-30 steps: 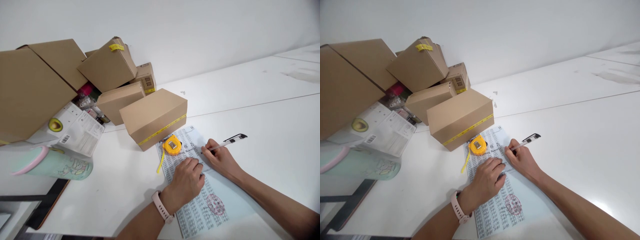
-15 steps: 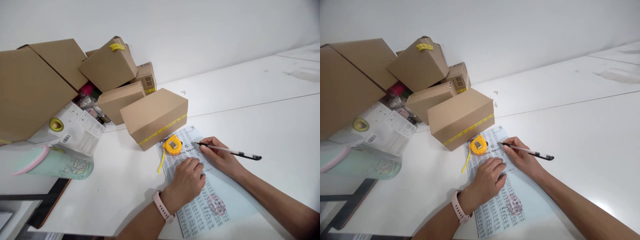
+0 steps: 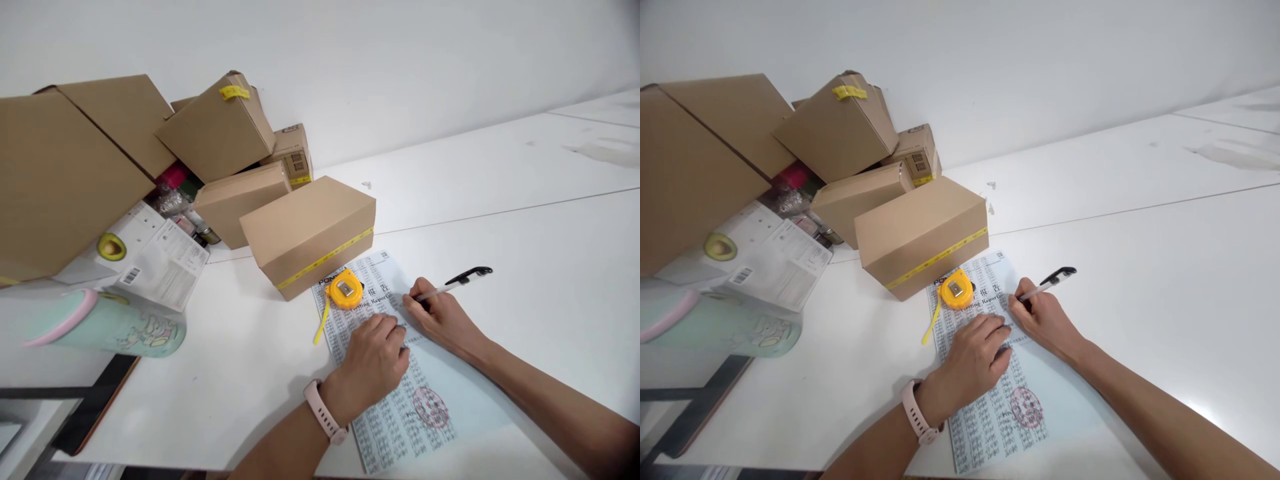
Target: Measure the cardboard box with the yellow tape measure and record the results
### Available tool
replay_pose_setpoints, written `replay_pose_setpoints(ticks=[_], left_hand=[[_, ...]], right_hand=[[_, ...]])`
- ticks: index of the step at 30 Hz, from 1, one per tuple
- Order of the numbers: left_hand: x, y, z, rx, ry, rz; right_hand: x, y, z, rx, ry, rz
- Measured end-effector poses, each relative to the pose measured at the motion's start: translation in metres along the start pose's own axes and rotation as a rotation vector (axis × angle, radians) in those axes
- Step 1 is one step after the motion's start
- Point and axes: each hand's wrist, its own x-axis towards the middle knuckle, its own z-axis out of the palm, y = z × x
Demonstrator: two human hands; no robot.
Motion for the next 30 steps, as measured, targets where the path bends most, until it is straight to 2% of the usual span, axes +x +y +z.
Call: replay_pose_setpoints(ticks=[19, 30], left_hand=[[-0.0004, -0.0003, 0.0014, -0.002, 0.018, 0.009], [-0.001, -0.0003, 0.0021, -0.009, 0.027, 0.016]], right_hand=[[0.0009, 0.0053, 0.0005, -0.004, -0.054, -0.009], [0.0022, 0.0056, 0.0014, -0.015, -0.043, -0.008]])
